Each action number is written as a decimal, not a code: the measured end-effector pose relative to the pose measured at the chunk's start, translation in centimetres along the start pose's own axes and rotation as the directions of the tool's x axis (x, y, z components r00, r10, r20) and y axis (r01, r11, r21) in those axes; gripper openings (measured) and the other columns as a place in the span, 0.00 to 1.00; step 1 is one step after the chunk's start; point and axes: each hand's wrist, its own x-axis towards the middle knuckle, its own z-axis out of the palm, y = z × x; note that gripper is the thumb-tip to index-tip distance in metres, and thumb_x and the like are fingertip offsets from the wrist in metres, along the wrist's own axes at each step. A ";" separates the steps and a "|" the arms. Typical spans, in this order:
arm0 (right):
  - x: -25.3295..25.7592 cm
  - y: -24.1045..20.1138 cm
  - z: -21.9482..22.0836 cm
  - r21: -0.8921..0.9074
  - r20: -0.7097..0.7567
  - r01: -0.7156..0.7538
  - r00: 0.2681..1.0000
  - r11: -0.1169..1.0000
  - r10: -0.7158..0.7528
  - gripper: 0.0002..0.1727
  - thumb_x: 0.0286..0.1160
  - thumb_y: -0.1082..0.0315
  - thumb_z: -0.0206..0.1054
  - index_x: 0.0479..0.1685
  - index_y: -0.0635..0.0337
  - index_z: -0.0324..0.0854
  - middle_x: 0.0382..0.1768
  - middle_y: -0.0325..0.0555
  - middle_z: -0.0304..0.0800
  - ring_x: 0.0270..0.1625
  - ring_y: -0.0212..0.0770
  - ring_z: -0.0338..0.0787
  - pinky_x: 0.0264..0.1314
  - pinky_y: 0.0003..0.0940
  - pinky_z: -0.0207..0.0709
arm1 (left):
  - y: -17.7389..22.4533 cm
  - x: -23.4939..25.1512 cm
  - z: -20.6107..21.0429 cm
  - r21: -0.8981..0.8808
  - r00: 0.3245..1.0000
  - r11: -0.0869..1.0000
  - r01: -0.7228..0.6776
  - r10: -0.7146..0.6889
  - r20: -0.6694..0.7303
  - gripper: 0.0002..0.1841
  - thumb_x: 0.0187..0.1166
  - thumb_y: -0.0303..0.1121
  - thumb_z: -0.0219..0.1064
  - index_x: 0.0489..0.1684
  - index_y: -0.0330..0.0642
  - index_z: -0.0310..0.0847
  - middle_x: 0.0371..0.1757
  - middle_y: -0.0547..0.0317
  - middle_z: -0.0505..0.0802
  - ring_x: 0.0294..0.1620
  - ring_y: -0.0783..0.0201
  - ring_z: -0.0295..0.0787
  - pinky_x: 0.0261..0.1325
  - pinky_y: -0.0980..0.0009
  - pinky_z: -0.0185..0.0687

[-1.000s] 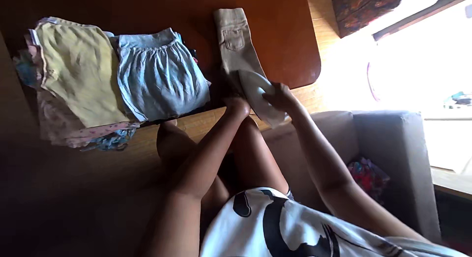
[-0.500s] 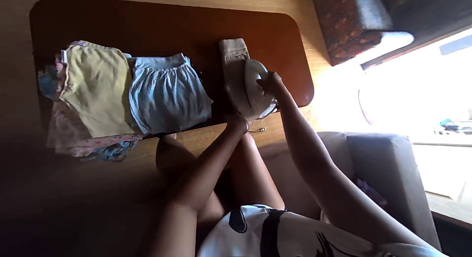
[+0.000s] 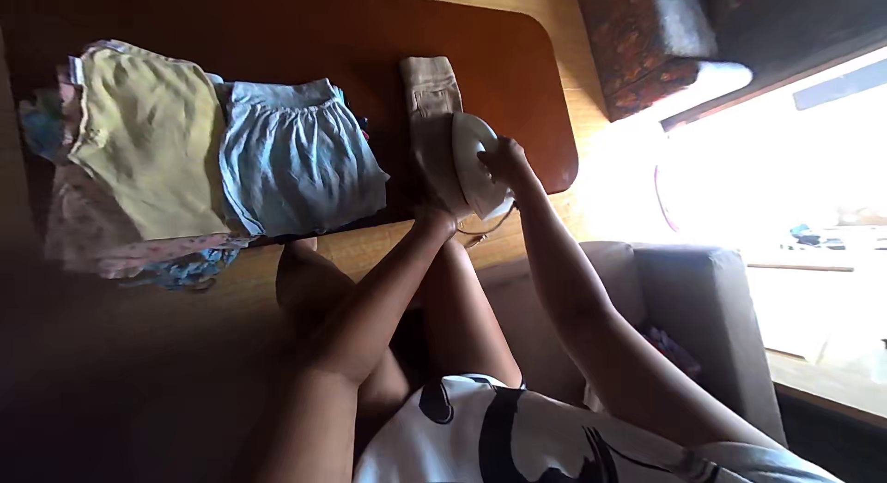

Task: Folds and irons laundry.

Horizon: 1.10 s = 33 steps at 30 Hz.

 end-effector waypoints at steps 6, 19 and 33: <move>-0.4 0.5 0.0 0.008 0.036 -0.020 0.999 1.000 0.019 0.23 0.82 0.59 0.68 0.65 0.71 0.79 0.58 0.70 0.87 0.61 0.65 0.89 0.66 0.65 0.78 | -0.2 -0.6 -0.4 -0.056 1.000 0.998 -0.002 0.001 -0.016 0.30 0.82 0.33 0.66 0.80 0.26 0.67 0.87 0.28 0.66 0.88 0.32 0.60 0.80 0.32 0.61; -4.7 2.5 1.6 -0.001 0.056 -0.062 0.996 0.998 0.062 0.26 0.83 0.56 0.69 0.68 0.70 0.78 0.55 0.71 0.88 0.57 0.66 0.90 0.63 0.66 0.80 | 0.0 -0.8 -1.2 -0.046 0.998 0.999 0.018 -0.015 0.053 0.35 0.85 0.42 0.65 0.85 0.25 0.61 0.91 0.28 0.57 0.91 0.31 0.51 0.82 0.31 0.54; -7.7 6.2 2.1 -0.027 0.181 0.019 0.983 0.999 -0.014 0.25 0.82 0.60 0.70 0.70 0.68 0.77 0.52 0.69 0.88 0.50 0.64 0.92 0.58 0.65 0.82 | -0.2 -0.4 -0.9 0.054 0.997 0.998 -0.024 0.020 0.081 0.23 0.86 0.39 0.64 0.67 0.26 0.81 0.84 0.25 0.68 0.87 0.29 0.60 0.75 0.27 0.62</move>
